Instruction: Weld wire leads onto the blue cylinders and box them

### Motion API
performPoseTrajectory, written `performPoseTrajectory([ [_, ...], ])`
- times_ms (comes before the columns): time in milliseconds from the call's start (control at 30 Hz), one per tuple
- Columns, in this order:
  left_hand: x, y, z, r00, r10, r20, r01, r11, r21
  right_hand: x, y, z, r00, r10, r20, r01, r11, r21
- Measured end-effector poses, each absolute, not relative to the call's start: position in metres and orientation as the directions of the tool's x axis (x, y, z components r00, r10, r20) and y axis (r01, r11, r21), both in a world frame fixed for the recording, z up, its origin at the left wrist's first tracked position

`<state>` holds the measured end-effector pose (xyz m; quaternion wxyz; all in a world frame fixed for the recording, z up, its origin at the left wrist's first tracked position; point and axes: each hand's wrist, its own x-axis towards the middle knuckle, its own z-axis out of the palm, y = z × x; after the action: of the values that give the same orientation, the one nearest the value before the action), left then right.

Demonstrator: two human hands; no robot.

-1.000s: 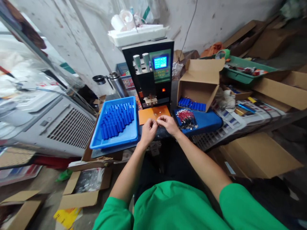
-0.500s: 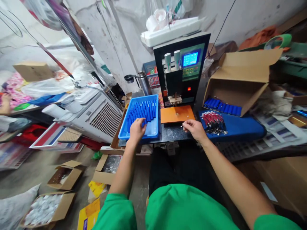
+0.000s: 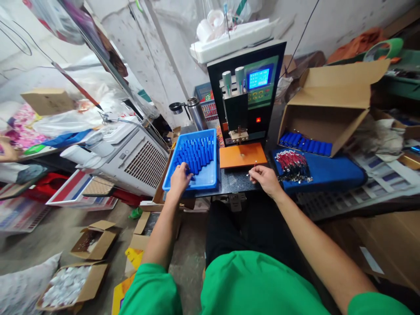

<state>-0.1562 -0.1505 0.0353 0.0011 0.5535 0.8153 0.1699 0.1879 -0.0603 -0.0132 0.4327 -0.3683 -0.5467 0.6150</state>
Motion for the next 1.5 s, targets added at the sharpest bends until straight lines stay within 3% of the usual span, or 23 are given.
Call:
performPoseTrajectory([
  [233,-0.140,-0.157,0.039,-0.463,0.837,0.291,0.769,0.216,0.602,0.190,-0.059,-0.015,-0.357,0.934,-0.008,-0.145,-0.063,-0.987],
  [367,-0.104,-0.137,0.048,-0.483,0.773,0.411,0.663,0.016,0.749,0.192,-0.056,-0.015,-0.338,0.941,-0.021,-0.177,-0.086,-0.980],
  [567,-0.034,-0.067,0.041,-0.358,0.861,0.361,0.445,-0.182,0.877,0.194,-0.053,-0.014,-0.321,0.947,-0.027,-0.197,-0.095,-0.976],
  [933,0.002,-0.015,0.029,-0.184,0.927,0.327,0.579,-0.166,0.798,0.208,-0.025,0.002,-0.218,0.975,0.037,-0.266,-0.022,-0.964],
  [1167,0.014,-0.005,0.017,-0.273,0.904,0.329,0.474,-0.171,0.864,0.181,0.011,0.012,-0.106,0.991,0.083,-0.307,0.047,-0.951],
  [1500,0.014,-0.004,0.004,-0.251,0.889,0.384,0.389,-0.270,0.881,0.134,0.047,0.015,-0.138,0.988,0.064,-0.313,0.018,-0.950],
])
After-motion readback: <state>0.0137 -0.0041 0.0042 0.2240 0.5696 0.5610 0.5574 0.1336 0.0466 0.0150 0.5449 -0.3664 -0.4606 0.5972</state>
